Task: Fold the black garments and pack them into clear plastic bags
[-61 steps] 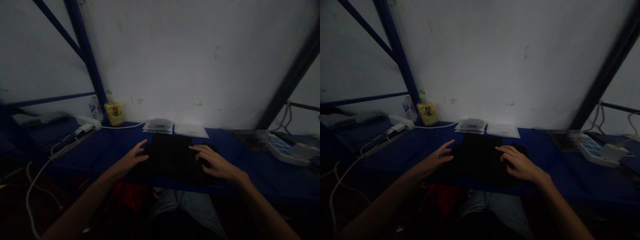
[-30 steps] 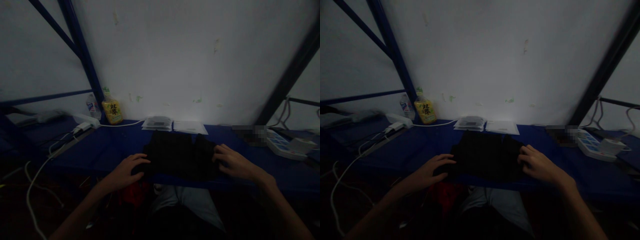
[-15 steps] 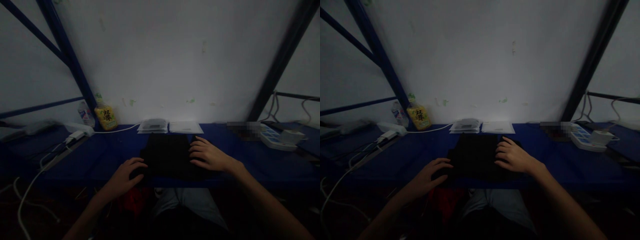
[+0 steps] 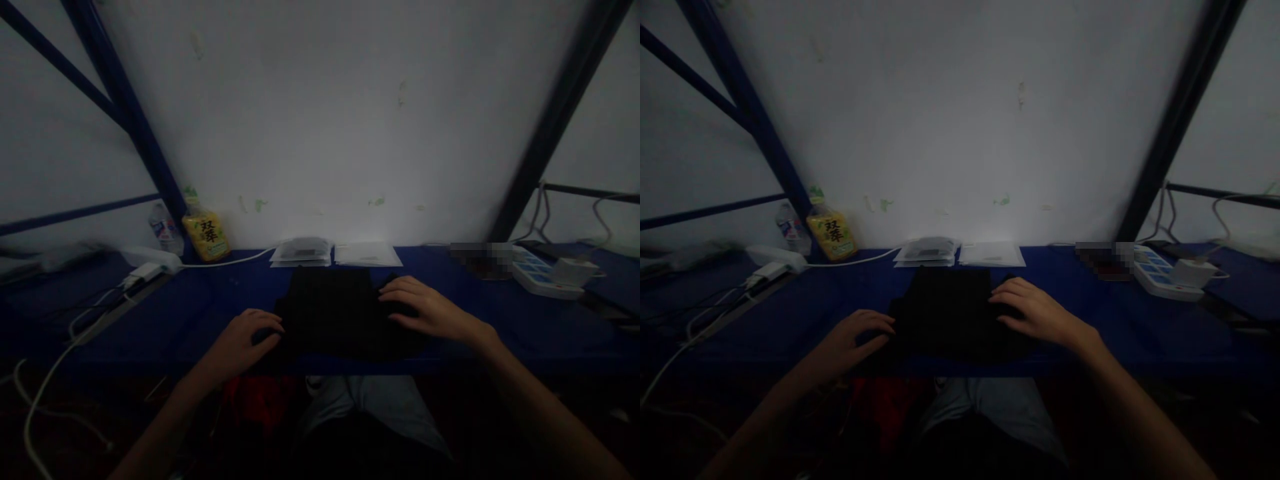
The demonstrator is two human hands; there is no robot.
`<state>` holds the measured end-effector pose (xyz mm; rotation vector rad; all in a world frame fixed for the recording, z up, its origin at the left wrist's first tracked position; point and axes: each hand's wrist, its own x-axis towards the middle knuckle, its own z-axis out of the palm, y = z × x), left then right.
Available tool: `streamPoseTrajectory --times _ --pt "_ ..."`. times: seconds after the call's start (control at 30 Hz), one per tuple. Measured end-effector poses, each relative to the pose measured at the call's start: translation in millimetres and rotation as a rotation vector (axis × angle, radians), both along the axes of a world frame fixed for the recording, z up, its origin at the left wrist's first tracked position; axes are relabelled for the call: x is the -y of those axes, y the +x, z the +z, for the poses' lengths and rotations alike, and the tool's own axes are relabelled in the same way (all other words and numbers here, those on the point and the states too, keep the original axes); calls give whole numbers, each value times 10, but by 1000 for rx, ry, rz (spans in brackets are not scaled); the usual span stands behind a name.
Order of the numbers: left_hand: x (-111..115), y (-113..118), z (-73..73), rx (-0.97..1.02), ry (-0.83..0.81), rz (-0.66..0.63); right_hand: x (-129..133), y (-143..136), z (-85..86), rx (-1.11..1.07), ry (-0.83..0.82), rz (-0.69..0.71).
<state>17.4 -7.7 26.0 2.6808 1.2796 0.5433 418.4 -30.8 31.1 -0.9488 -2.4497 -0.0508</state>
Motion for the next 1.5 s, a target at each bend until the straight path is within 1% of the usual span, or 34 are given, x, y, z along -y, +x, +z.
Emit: streamPoseTrajectory --times 0.07,0.13,0.2,0.23,0.27,0.33,0.4,0.43,0.47,0.5,0.53,0.57,0.63,0.7,0.73,0.8,0.83,0.9,1.0,1.07,1.1,1.17,1.23,1.33,1.43,1.5 --pt "-37 12 41 2 -2 -6 37 -181 49 82 -55 88" --pt "-83 21 108 8 -34 0 32 -310 72 164 -58 134" --pt "-157 40 213 11 -78 25 -23 -385 84 221 -31 139" --pt "-209 59 279 12 -91 44 -70 -406 91 230 -13 115" --pt "-275 88 348 14 -87 65 -128 -420 104 223 9 70" --pt "-438 184 479 35 -20 109 -268 -439 141 150 75 -96" --pt "-615 323 570 74 141 185 -414 -462 186 21 173 -309" --pt "-691 402 594 104 256 244 -478 -477 203 -42 220 -396" --pt "-747 478 603 118 352 279 -531 -493 213 -91 256 -449" --pt "-777 547 597 116 409 278 -571 -508 212 -115 274 -458" --pt "-773 603 579 103 424 244 -596 -521 199 -116 270 -427" --pt "-734 641 550 77 390 180 -605 -529 175 -100 247 -370" --pt "-553 660 471 4 222 10 -576 -530 99 -47 166 -224" --pt "-283 614 373 -75 34 -135 -498 -514 5 7 69 -77" --pt "-142 578 322 -117 -29 -192 -447 -504 -40 30 26 -14" --pt "99 501 217 -173 -77 -240 -339 -487 -119 71 -48 81" --pt "181 466 168 -188 -61 -227 -290 -482 -150 87 -80 105" --pt "255 404 85 -206 -11 -165 -212 -473 -196 118 -125 107" --pt "211 323 19 -189 82 -51 -156 -425 -238 141 -121 54" --pt "165 276 2 -165 182 13 -147 -338 -274 94 -69 -25" --pt "155 257 -8 -164 231 24 -146 -274 -303 48 -32 -86" --pt "165 231 -41 -200 277 -14 -147 -108 -386 -66 51 -245" --pt "200 223 -87 -251 262 -83 -151 80 -489 -155 124 -415" --pt "261 234 -129 -282 238 -101 -167 316 -607 -173 160 -593" --pt "313 255 -106 -270 224 -84 -204 421 -614 -193 96 -646" --pt "344 267 -76 -265 209 -81 -234 428 -572 -228 12 -617"
